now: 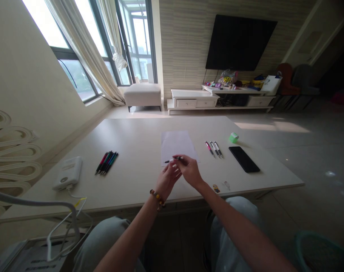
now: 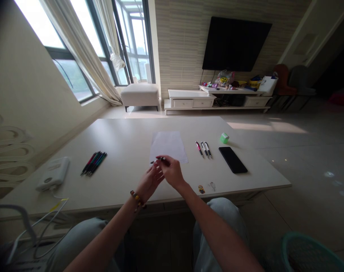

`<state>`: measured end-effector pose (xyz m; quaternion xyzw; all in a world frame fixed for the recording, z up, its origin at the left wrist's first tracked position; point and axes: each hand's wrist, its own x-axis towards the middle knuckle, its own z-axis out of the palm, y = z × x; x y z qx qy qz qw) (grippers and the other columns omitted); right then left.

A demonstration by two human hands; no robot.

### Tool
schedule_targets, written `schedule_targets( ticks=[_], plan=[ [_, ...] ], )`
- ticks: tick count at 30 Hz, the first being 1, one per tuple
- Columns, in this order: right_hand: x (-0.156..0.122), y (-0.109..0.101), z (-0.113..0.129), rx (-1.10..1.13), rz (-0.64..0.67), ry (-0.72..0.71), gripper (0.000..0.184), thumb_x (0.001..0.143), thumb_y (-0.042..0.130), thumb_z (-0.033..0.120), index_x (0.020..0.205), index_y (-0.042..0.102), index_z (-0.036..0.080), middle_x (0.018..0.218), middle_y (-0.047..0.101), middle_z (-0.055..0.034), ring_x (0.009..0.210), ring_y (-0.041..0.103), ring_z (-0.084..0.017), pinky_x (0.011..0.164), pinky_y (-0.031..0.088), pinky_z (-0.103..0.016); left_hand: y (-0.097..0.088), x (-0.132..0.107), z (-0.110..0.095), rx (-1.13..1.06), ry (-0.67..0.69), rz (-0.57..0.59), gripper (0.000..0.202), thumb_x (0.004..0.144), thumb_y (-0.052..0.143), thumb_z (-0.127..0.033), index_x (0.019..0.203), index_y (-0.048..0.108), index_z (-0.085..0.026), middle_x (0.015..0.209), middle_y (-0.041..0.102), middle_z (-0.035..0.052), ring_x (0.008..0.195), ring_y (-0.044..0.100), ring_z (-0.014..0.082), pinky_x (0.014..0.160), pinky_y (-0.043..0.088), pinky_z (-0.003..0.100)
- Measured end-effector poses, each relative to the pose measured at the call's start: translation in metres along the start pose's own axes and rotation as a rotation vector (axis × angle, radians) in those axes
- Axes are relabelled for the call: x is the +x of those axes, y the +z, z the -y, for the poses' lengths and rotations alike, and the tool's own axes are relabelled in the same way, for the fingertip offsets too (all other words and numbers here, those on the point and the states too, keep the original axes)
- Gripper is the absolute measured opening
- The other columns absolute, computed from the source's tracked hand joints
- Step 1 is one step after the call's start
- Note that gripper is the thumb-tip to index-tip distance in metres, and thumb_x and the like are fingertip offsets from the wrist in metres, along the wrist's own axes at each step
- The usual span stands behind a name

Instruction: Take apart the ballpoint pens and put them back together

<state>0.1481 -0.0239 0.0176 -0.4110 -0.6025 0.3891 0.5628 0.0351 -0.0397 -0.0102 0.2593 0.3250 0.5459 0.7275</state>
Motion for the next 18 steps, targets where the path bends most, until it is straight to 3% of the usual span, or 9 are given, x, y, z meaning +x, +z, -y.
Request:
schedule_targets(
  ticks=[3, 5, 8, 11, 15, 18],
  plan=[
    [0.021, -0.02, -0.002, 0.17, -0.266, 0.057, 0.025, 0.078, 0.057, 0.043, 0.081, 0.062, 0.018, 0.083, 0.065, -0.0046, 0.074, 0.058, -0.016, 0.066, 0.045, -0.028, 0.008, -0.01, 0.013, 0.236, -0.145, 0.092, 0.036, 0.077, 0.063, -0.042, 0.099, 0.06, -0.014, 0.099, 0.068, 0.0129, 0.086, 0.065, 0.0186, 0.083, 0.046, 0.033],
    [0.035, -0.039, -0.004, 0.416, -0.326, 0.137, 0.025, 0.077, 0.059, 0.043, 0.074, 0.056, 0.019, 0.079, 0.062, -0.0029, 0.073, 0.057, -0.015, 0.065, 0.045, -0.028, 0.012, -0.015, 0.018, 0.376, -0.211, 0.172, 0.039, 0.074, 0.065, -0.044, 0.097, 0.06, -0.013, 0.097, 0.068, 0.014, 0.083, 0.066, 0.0185, 0.078, 0.047, 0.031],
    [0.046, -0.067, -0.004, 0.773, -0.245, 0.271, 0.021, 0.078, 0.058, 0.04, 0.073, 0.051, 0.02, 0.06, 0.05, 0.0028, 0.055, 0.05, -0.011, 0.055, 0.043, -0.026, 0.013, -0.02, 0.022, 0.487, -0.235, 0.238, 0.039, 0.071, 0.068, -0.044, 0.092, 0.062, -0.012, 0.09, 0.069, 0.0121, 0.078, 0.065, 0.0165, 0.074, 0.048, 0.029],
    [0.045, -0.086, -0.002, 0.958, -0.16, 0.326, 0.026, 0.081, 0.05, 0.04, 0.066, 0.046, 0.02, 0.049, 0.032, 0.0071, 0.041, 0.033, -0.008, 0.043, 0.034, -0.023, 0.011, -0.019, 0.024, 0.507, -0.229, 0.232, 0.037, 0.069, 0.07, -0.042, 0.09, 0.062, -0.012, 0.085, 0.069, 0.0098, 0.073, 0.064, 0.0142, 0.073, 0.048, 0.028],
    [0.04, -0.096, 0.001, 1.092, -0.157, 0.31, 0.028, 0.081, 0.043, 0.032, 0.056, 0.036, 0.02, 0.044, 0.021, 0.0079, 0.037, 0.02, -0.007, 0.036, 0.025, -0.021, 0.007, -0.014, 0.029, 0.51, -0.229, 0.221, 0.037, 0.067, 0.07, -0.041, 0.088, 0.062, -0.011, 0.081, 0.068, 0.0088, 0.069, 0.063, 0.013, 0.07, 0.049, 0.028],
    [0.038, -0.098, 0.001, 1.17, -0.145, 0.303, 0.023, 0.078, 0.043, 0.033, 0.06, 0.04, 0.02, 0.044, 0.021, 0.0082, 0.038, 0.021, -0.007, 0.037, 0.025, -0.021, 0.005, -0.012, 0.031, 0.519, -0.222, 0.223, 0.038, 0.066, 0.071, -0.041, 0.087, 0.062, -0.011, 0.079, 0.068, 0.0082, 0.067, 0.063, 0.0127, 0.069, 0.049, 0.028]
  ],
)
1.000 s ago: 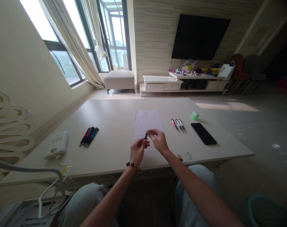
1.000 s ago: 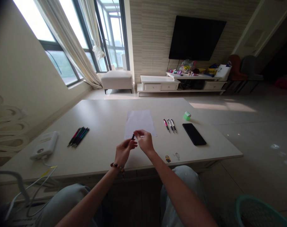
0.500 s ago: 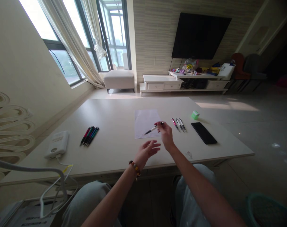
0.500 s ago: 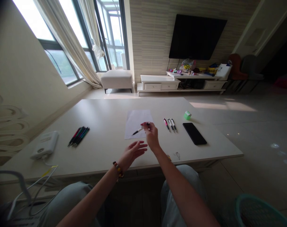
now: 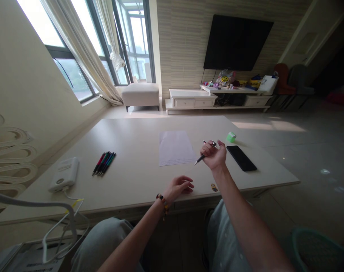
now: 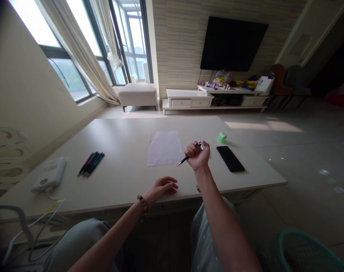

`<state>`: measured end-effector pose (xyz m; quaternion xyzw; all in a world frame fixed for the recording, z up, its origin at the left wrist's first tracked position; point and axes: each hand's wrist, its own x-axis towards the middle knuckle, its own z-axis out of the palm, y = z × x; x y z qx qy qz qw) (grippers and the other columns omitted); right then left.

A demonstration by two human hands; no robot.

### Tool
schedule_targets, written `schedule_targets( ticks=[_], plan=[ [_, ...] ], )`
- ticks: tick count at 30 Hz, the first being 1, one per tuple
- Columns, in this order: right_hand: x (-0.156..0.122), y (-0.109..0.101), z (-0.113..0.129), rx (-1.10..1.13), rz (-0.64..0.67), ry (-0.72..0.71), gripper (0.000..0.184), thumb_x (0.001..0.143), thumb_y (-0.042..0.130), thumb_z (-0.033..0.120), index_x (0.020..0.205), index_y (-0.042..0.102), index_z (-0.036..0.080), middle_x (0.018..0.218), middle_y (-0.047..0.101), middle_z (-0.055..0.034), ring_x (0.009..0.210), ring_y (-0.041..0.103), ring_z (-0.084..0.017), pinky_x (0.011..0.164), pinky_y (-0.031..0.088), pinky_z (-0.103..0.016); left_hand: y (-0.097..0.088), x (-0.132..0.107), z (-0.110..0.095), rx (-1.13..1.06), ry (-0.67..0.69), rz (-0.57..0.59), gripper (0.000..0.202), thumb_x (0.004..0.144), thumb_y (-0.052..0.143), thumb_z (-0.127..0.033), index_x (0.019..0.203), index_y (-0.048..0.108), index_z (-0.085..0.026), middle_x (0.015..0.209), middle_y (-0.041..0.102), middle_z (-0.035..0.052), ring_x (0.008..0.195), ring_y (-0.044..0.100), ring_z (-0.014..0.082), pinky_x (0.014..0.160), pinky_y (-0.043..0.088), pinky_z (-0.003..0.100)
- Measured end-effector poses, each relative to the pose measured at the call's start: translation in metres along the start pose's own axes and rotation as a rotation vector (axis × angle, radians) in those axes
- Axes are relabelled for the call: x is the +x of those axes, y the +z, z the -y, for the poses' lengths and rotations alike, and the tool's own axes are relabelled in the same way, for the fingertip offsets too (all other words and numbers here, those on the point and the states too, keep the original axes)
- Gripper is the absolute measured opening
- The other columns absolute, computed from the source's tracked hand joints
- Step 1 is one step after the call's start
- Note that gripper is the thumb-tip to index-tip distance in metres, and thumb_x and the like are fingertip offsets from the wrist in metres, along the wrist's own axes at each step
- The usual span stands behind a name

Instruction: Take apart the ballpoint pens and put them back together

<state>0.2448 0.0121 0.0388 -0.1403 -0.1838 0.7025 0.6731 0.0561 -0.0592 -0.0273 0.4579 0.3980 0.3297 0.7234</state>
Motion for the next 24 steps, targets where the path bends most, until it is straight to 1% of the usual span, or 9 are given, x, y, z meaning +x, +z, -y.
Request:
schedule_targets(
  ticks=[4, 6, 10, 13, 16, 19, 20, 22, 24],
  plan=[
    [0.001, -0.002, 0.002, 0.083, 0.046, 0.031, 0.018, 0.076, 0.042, 0.031, 0.063, 0.043, 0.019, 0.045, 0.021, 0.0088, 0.038, 0.021, -0.007, 0.037, 0.025, -0.021, -0.001, 0.002, 0.002, 0.021, -0.004, -0.001, 0.036, 0.066, 0.069, -0.04, 0.086, 0.061, -0.011, 0.077, 0.066, 0.0071, 0.065, 0.063, 0.0122, 0.066, 0.05, 0.026],
    [0.003, -0.003, 0.004, 0.11, 0.049, 0.049, 0.019, 0.077, 0.043, 0.034, 0.066, 0.047, 0.018, 0.045, 0.022, 0.0089, 0.038, 0.022, -0.007, 0.036, 0.025, -0.021, -0.001, 0.004, 0.003, 0.052, 0.011, -0.014, 0.033, 0.068, 0.067, -0.038, 0.086, 0.06, -0.011, 0.077, 0.065, 0.0065, 0.064, 0.062, 0.0117, 0.063, 0.05, 0.026],
    [0.01, -0.002, 0.008, 0.095, 0.023, 0.078, 0.018, 0.077, 0.043, 0.031, 0.071, 0.052, 0.017, 0.043, 0.022, 0.0096, 0.036, 0.02, -0.006, 0.034, 0.02, -0.021, 0.001, 0.008, 0.006, 0.196, 0.106, -0.074, 0.024, 0.076, 0.058, -0.033, 0.086, 0.059, -0.012, 0.075, 0.064, 0.0061, 0.062, 0.06, 0.0115, 0.057, 0.049, 0.024],
    [0.018, -0.001, 0.014, 0.047, 0.018, 0.061, 0.016, 0.077, 0.042, 0.028, 0.071, 0.054, 0.017, 0.041, 0.021, 0.0098, 0.034, 0.019, -0.007, 0.033, 0.018, -0.021, 0.001, 0.013, 0.007, 0.396, 0.221, -0.151, 0.021, 0.082, 0.048, -0.03, 0.088, 0.059, -0.014, 0.076, 0.065, 0.0059, 0.063, 0.06, 0.0122, 0.056, 0.049, 0.024],
    [0.03, -0.001, 0.021, -0.016, 0.024, 0.033, 0.019, 0.079, 0.044, 0.031, 0.072, 0.056, 0.017, 0.04, 0.024, 0.0097, 0.033, 0.02, -0.007, 0.032, 0.019, -0.02, 0.001, 0.018, 0.005, 0.713, 0.385, -0.251, 0.022, 0.086, 0.041, -0.026, 0.092, 0.061, -0.017, 0.084, 0.066, 0.0055, 0.072, 0.061, 0.0138, 0.067, 0.05, 0.029],
    [0.045, -0.004, 0.022, -0.148, -0.014, 0.058, 0.021, 0.079, 0.049, 0.035, 0.08, 0.059, 0.016, 0.043, 0.035, 0.0088, 0.031, 0.022, -0.005, 0.03, 0.021, -0.019, 0.002, 0.024, 0.003, 1.049, 0.525, -0.316, 0.027, 0.089, 0.038, -0.023, 0.104, 0.059, -0.02, 0.103, 0.064, 0.0064, 0.096, 0.057, 0.0178, 0.085, 0.045, 0.035],
    [0.05, -0.006, 0.02, -0.208, -0.049, 0.076, 0.021, 0.079, 0.049, 0.033, 0.082, 0.06, 0.015, 0.045, 0.041, 0.0072, 0.031, 0.025, -0.005, 0.03, 0.023, -0.019, 0.002, 0.026, 0.003, 1.146, 0.549, -0.318, 0.029, 0.089, 0.038, -0.023, 0.11, 0.057, -0.021, 0.111, 0.061, 0.0067, 0.105, 0.053, 0.019, 0.091, 0.042, 0.037],
    [0.059, -0.011, 0.015, -0.332, -0.12, 0.129, 0.024, 0.08, 0.044, 0.03, 0.082, 0.061, 0.013, 0.052, 0.054, 0.0009, 0.035, 0.039, -0.007, 0.034, 0.031, -0.019, 0.004, 0.03, 0.005, 1.308, 0.562, -0.307, 0.035, 0.088, 0.041, -0.025, 0.122, 0.05, -0.021, 0.127, 0.053, 0.0076, 0.119, 0.044, 0.0215, 0.1, 0.035, 0.042],
    [0.065, -0.019, 0.006, -0.473, -0.153, 0.229, 0.035, 0.082, 0.037, 0.035, 0.081, 0.062, 0.011, 0.06, 0.062, -0.0066, 0.045, 0.053, -0.012, 0.04, 0.04, -0.023, 0.005, 0.034, 0.008, 1.419, 0.543, -0.307, 0.042, 0.088, 0.042, -0.028, 0.129, 0.043, -0.02, 0.138, 0.042, 0.0087, 0.129, 0.033, 0.0242, 0.106, 0.027, 0.047]
  ],
)
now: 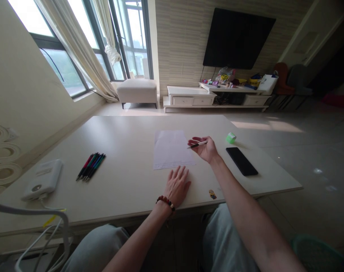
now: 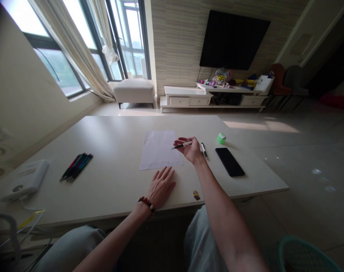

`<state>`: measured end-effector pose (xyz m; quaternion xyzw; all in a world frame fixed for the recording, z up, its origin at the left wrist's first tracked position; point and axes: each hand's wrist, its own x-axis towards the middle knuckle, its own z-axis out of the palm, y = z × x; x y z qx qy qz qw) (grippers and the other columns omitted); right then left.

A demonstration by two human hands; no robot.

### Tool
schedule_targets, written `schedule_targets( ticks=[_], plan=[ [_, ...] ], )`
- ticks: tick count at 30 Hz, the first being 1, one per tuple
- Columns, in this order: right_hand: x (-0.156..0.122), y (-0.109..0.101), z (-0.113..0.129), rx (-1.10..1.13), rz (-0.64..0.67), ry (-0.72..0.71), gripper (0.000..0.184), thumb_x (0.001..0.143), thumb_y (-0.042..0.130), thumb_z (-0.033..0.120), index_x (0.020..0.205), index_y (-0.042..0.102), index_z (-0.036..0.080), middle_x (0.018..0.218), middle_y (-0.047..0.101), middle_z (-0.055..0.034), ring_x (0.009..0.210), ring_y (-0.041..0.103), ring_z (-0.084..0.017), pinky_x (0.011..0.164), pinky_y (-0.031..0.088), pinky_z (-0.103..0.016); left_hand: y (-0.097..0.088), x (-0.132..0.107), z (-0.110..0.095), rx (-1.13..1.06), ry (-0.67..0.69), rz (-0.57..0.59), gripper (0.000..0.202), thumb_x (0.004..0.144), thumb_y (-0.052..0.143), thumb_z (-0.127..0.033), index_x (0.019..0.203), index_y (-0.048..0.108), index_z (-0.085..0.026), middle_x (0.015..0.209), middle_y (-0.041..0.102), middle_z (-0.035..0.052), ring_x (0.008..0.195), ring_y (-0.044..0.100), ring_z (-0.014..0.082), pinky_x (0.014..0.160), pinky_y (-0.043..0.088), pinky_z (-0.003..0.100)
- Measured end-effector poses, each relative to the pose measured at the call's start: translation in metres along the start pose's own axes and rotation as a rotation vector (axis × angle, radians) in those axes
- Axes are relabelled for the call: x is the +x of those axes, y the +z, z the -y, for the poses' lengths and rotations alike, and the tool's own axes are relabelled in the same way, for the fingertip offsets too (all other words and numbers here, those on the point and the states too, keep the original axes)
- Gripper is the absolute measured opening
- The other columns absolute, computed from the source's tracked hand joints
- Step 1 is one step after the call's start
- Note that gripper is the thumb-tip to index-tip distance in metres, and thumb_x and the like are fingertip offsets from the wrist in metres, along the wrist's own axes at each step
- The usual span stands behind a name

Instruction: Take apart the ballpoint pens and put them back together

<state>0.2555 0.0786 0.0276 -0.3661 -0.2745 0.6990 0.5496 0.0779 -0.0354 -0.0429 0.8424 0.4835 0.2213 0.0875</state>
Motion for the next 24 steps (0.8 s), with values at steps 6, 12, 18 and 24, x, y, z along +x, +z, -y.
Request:
schedule_targets(
  ticks=[6, 12, 18, 24],
  plan=[
    [0.016, -0.004, -0.037, -0.413, 0.0, -0.078, 0.024, 0.073, 0.061, 0.039, 0.075, 0.058, 0.015, 0.052, 0.058, 0.0, 0.042, 0.05, -0.009, 0.037, 0.035, -0.017, 0.009, 0.001, -0.001, 0.117, -0.055, 0.041, 0.046, 0.09, 0.037, -0.036, 0.133, 0.039, -0.02, 0.144, 0.033, 0.0106, 0.135, 0.022, 0.0282, 0.108, 0.018, 0.054],
    [0.017, 0.001, -0.062, -0.686, -0.023, -0.157, 0.023, 0.076, 0.052, 0.04, 0.075, 0.057, 0.017, 0.057, 0.059, 0.0002, 0.043, 0.053, -0.011, 0.037, 0.037, -0.019, 0.009, 0.001, -0.001, 0.123, -0.049, 0.028, 0.045, 0.091, 0.034, -0.037, 0.132, 0.04, -0.021, 0.144, 0.034, 0.0101, 0.135, 0.022, 0.0279, 0.108, 0.017, 0.054],
    [0.017, -0.007, -0.084, -0.886, -0.226, -0.397, 0.015, 0.073, 0.046, 0.028, 0.069, 0.059, 0.02, 0.04, 0.045, 0.0059, 0.037, 0.045, -0.012, 0.037, 0.031, -0.022, 0.009, 0.0, -0.001, 0.12, -0.048, 0.019, 0.045, 0.091, 0.034, -0.037, 0.132, 0.041, -0.021, 0.144, 0.035, 0.0097, 0.135, 0.023, 0.0282, 0.108, 0.018, 0.055],
    [0.02, -0.011, -0.092, -1.012, -0.293, -0.457, 0.023, 0.071, 0.043, 0.024, 0.051, 0.054, 0.021, 0.042, 0.05, 0.002, 0.045, 0.05, -0.014, 0.045, 0.035, -0.024, 0.008, 0.001, -0.003, 0.102, -0.058, 0.023, 0.045, 0.09, 0.035, -0.035, 0.132, 0.041, -0.02, 0.143, 0.035, 0.0108, 0.135, 0.023, 0.0288, 0.108, 0.017, 0.056]
  ],
)
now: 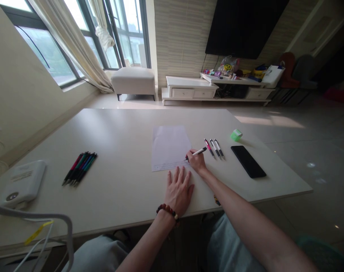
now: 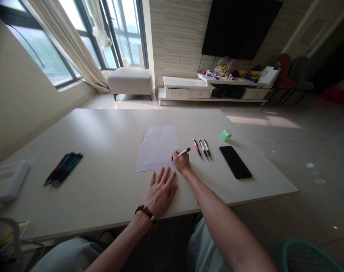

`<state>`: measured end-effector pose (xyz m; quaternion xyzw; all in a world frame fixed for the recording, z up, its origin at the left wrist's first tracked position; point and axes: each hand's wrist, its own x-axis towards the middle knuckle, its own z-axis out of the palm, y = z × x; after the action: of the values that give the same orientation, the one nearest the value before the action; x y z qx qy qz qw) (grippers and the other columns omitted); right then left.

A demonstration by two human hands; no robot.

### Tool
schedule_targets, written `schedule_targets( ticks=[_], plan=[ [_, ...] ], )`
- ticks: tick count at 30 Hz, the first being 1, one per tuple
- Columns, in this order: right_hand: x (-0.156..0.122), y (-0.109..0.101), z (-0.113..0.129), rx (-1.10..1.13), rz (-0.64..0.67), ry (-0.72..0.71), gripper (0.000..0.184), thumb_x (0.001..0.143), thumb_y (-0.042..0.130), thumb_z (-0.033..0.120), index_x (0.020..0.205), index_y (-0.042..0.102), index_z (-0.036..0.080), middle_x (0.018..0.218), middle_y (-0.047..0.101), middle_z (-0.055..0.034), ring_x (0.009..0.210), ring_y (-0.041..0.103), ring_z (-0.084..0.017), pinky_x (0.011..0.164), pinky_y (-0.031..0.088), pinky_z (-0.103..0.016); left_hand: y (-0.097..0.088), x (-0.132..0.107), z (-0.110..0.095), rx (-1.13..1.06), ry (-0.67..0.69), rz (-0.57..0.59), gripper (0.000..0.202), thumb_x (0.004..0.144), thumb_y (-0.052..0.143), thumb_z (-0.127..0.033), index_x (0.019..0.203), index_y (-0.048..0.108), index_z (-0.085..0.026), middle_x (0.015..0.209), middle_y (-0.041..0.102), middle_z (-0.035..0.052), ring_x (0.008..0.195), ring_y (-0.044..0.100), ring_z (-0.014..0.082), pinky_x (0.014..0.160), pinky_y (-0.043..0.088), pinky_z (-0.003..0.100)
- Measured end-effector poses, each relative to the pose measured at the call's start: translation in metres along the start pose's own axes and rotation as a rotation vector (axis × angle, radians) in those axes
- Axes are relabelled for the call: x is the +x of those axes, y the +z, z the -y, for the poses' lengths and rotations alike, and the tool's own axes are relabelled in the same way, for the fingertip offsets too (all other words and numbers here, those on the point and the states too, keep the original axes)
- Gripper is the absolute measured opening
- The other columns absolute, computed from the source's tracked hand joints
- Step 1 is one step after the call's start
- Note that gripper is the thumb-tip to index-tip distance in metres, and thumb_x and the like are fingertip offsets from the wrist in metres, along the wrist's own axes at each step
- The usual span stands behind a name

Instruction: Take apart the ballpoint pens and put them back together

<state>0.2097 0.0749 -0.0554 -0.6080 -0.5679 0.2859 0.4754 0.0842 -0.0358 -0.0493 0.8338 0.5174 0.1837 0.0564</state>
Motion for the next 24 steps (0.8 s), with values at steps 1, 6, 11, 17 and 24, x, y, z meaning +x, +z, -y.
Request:
schedule_targets(
  ticks=[1, 6, 11, 17, 24],
  plan=[
    [0.0, 0.0, 0.001, -0.007, -0.002, -0.007, 0.023, 0.071, 0.043, 0.024, 0.051, 0.054, 0.021, 0.043, 0.051, 0.0018, 0.046, 0.05, -0.014, 0.046, 0.036, -0.024, 0.0, 0.0, 0.0, -0.004, 0.002, -0.001, 0.045, 0.09, 0.036, -0.035, 0.132, 0.041, -0.02, 0.143, 0.035, 0.0108, 0.135, 0.023, 0.0289, 0.108, 0.017, 0.056],
    [-0.002, 0.0, 0.003, -0.027, 0.002, -0.001, 0.024, 0.07, 0.043, 0.024, 0.049, 0.054, 0.021, 0.043, 0.051, 0.0017, 0.045, 0.049, -0.014, 0.046, 0.036, -0.024, 0.002, -0.001, 0.0, -0.011, 0.003, -0.016, 0.045, 0.09, 0.036, -0.034, 0.132, 0.04, -0.021, 0.143, 0.035, 0.0103, 0.135, 0.023, 0.0288, 0.108, 0.016, 0.056],
    [-0.002, 0.002, 0.003, -0.007, -0.005, 0.009, 0.023, 0.069, 0.043, 0.023, 0.048, 0.053, 0.02, 0.041, 0.049, 0.0021, 0.043, 0.046, -0.013, 0.044, 0.034, -0.024, 0.001, -0.001, 0.0, -0.005, 0.004, -0.012, 0.044, 0.09, 0.035, -0.035, 0.132, 0.041, -0.02, 0.143, 0.035, 0.0104, 0.134, 0.023, 0.0289, 0.108, 0.017, 0.055],
    [0.008, -0.007, 0.005, 0.202, -0.01, 0.122, 0.016, 0.068, 0.045, 0.026, 0.063, 0.057, 0.018, 0.043, 0.049, 0.0037, 0.039, 0.043, -0.011, 0.038, 0.031, -0.022, 0.001, -0.002, 0.001, -0.008, 0.006, -0.027, 0.043, 0.09, 0.036, -0.035, 0.13, 0.042, -0.021, 0.142, 0.036, 0.0103, 0.135, 0.023, 0.0285, 0.108, 0.017, 0.056],
    [0.014, -0.041, 0.009, 0.24, -0.1, 0.04, 0.061, 0.061, 0.058, 0.021, 0.121, 0.045, 0.017, 0.048, 0.053, 0.0072, 0.038, 0.046, -0.012, 0.037, 0.035, -0.021, -0.001, -0.003, 0.002, -0.031, 0.01, -0.013, 0.04, 0.09, 0.036, -0.032, 0.127, 0.045, -0.019, 0.141, 0.038, 0.0115, 0.133, 0.027, 0.0286, 0.108, 0.019, 0.055]
  ],
)
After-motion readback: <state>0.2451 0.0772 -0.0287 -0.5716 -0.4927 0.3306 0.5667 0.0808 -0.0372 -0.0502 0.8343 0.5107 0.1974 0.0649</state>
